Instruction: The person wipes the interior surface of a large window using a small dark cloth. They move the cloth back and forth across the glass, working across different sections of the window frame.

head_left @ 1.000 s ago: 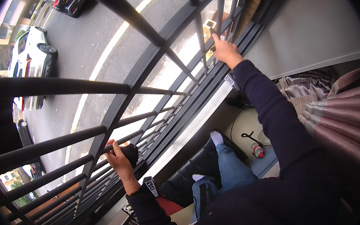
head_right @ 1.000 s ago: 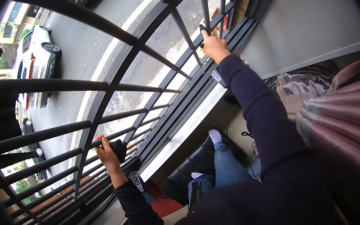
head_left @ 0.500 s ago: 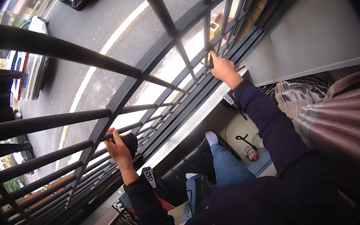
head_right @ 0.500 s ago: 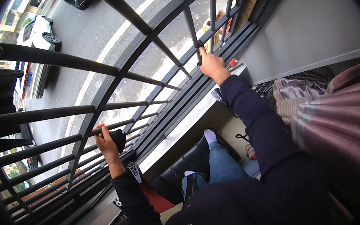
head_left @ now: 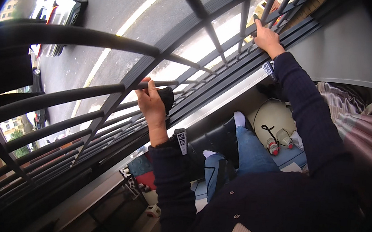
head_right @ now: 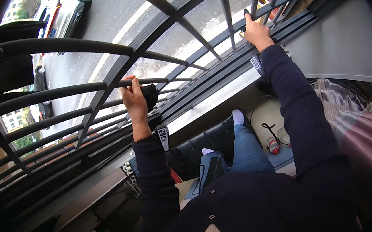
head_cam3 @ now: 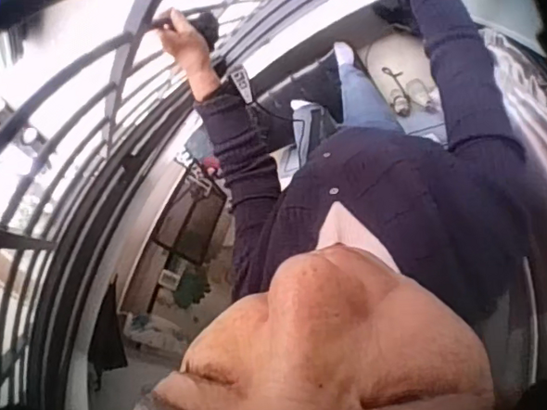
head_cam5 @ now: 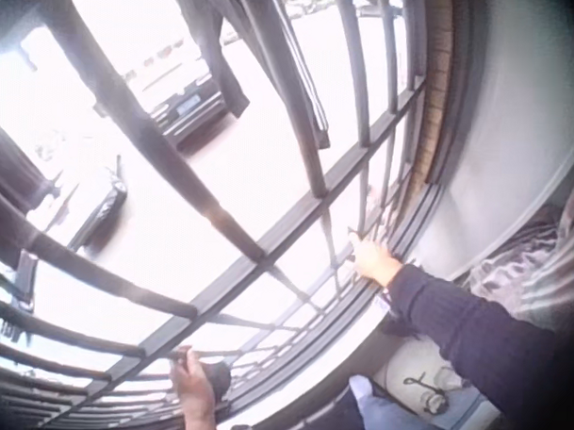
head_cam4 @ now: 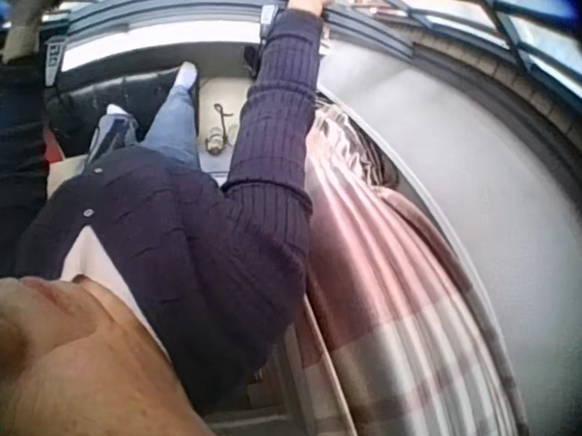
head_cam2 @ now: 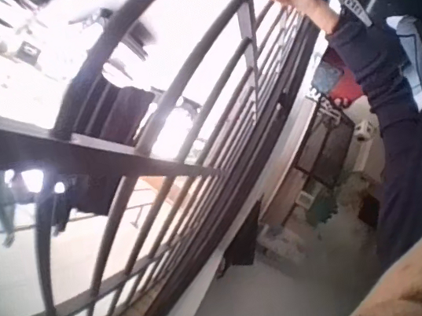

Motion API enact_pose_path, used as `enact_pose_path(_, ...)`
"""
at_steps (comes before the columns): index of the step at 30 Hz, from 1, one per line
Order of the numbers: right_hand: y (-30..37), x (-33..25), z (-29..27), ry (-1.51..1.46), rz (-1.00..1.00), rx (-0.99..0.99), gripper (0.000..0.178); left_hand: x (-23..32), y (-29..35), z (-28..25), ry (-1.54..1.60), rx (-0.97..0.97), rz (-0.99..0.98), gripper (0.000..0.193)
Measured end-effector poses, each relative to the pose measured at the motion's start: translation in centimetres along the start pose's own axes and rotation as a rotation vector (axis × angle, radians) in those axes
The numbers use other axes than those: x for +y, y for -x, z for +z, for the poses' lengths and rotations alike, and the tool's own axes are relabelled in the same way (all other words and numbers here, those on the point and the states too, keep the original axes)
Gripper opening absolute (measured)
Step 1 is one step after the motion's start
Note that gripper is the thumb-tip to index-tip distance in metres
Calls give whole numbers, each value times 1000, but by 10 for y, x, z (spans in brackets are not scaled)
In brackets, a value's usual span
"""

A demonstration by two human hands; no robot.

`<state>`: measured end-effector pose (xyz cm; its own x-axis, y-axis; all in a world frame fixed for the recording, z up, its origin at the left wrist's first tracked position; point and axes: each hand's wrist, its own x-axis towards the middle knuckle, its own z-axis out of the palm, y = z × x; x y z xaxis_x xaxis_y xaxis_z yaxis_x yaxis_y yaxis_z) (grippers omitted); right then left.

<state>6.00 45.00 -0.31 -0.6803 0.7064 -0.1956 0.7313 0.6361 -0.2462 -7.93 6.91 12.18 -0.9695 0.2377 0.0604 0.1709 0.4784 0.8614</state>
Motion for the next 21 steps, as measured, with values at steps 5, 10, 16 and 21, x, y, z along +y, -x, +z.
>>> enact_pose_path(5,7,9,9,20,32,-117,72,5,3,4,29,38,47,13)
enact_pose_path(10,2,8,12,8,23,-59,73,-2,-1,1,-50,5,15,14)
enact_pose_path(16,10,20,4,29,-12,-77,70,-3,0,1,-34,3,-1,22)
enact_pose_path(21,15,6,1,66,-24,85,62,-2,2,1,-21,-7,-5,22)
